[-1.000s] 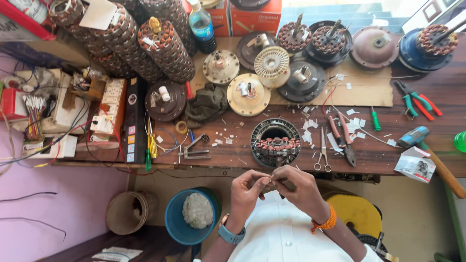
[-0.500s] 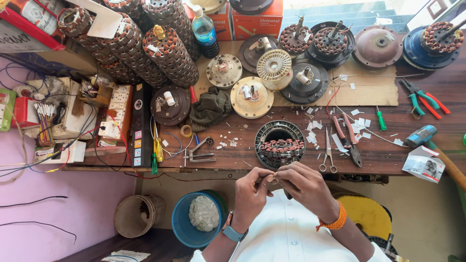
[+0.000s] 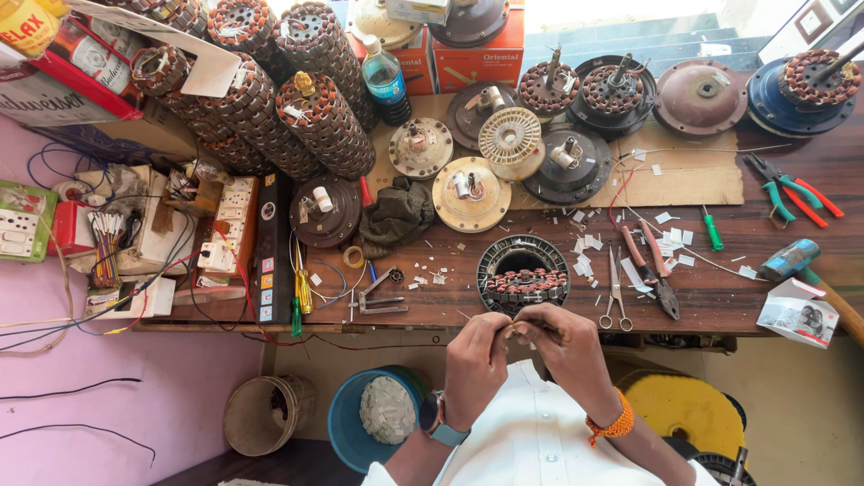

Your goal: The person works on an electric motor armature clamped in a holder on a cluttered workbench. They cut small pieces of insulation paper with scissors, insert the paper wedges into the armature slots by hand, use a screwdriver to press them in, and hammer a component, occasionally retrieving items from a drawer below the bench.

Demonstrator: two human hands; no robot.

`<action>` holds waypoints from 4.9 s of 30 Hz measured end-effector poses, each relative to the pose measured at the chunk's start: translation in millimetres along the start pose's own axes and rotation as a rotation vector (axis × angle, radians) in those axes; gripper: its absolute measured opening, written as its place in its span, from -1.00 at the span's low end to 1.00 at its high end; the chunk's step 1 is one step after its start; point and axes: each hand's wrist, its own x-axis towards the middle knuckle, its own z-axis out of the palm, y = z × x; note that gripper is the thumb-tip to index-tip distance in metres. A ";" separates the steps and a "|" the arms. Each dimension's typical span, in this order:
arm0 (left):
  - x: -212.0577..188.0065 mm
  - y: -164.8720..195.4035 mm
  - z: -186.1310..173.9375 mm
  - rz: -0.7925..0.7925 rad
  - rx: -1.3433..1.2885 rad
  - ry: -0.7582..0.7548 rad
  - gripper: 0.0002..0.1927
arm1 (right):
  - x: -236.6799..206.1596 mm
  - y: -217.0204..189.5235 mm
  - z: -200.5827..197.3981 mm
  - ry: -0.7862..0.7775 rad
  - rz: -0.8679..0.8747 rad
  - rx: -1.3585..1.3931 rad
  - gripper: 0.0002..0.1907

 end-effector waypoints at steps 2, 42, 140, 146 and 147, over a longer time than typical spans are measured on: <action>1.9 3.3 2.3 0.048 0.012 0.025 -0.84 | -1.5 4.5 2.7 0.019 -0.019 0.078 -0.88; -2.5 20.6 4.9 -0.488 -0.544 -0.133 -0.90 | -10.9 2.2 -27.8 0.066 -0.585 -0.143 -0.80; 59.5 -67.5 56.6 -0.140 -0.032 -0.357 -0.47 | 55.5 64.7 -30.5 0.226 -0.599 -0.348 -0.83; 54.4 -75.9 63.4 -0.098 0.025 -0.349 -0.57 | 67.9 50.5 -41.1 0.099 -0.513 -0.320 -0.83; 53.1 -76.9 64.6 -0.072 0.039 -0.332 -0.58 | 68.9 47.8 -43.1 0.079 -0.496 -0.318 -0.83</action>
